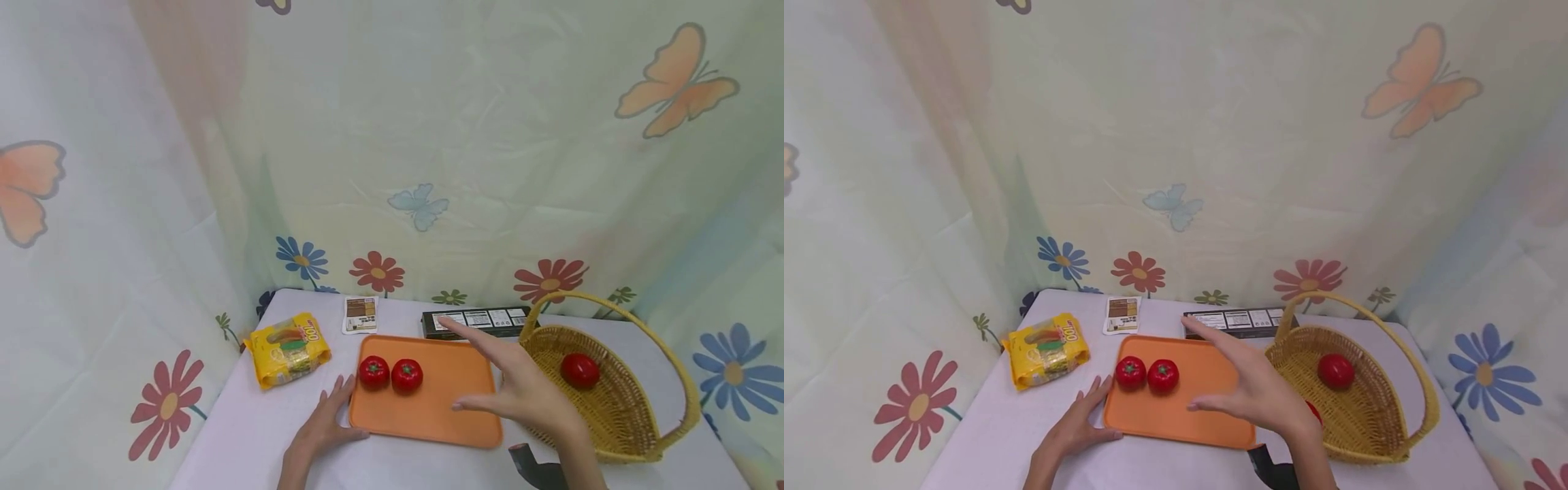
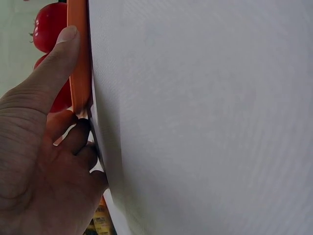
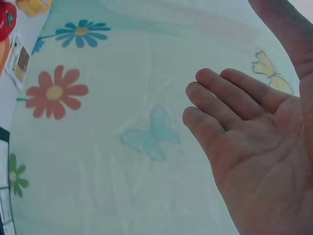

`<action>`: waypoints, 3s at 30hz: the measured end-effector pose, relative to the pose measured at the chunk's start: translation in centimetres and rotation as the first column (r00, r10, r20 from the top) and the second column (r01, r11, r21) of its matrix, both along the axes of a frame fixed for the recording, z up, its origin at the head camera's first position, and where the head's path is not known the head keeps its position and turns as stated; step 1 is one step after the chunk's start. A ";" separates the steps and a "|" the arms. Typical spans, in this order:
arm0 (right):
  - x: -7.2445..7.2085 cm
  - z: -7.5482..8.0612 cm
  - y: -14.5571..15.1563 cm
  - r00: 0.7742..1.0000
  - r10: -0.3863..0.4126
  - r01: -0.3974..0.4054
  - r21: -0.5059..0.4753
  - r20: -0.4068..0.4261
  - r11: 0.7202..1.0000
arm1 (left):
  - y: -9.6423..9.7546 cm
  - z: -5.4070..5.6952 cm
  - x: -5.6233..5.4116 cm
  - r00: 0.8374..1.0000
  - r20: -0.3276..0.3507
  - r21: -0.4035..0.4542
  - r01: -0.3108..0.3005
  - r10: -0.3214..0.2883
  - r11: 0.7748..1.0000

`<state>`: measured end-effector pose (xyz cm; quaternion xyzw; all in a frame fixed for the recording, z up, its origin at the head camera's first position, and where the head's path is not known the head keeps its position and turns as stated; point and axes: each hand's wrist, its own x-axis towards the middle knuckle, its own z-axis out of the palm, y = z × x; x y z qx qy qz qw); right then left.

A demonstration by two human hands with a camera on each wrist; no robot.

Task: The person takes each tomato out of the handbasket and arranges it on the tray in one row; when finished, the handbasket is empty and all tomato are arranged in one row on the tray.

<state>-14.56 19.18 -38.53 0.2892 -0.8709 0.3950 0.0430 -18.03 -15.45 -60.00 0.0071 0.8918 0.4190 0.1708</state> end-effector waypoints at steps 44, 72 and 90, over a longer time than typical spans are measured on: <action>-2.7 -4.6 16.6 0.919 -0.292 0.239 0.214 0.265 0.947 | 0.1 0.3 0.1 0.999 -0.035 0.001 0.020 -0.020 1.000; -6.9 -10.6 19.7 0.835 -0.449 0.372 0.275 0.318 0.887 | -0.2 -0.1 0.0 0.998 -0.057 0.003 0.013 -0.013 1.000; -7.1 -13.3 21.2 0.806 -0.534 0.470 0.272 0.256 0.840 | 0.0 -0.1 0.0 0.999 -0.038 -0.008 -0.003 0.002 1.000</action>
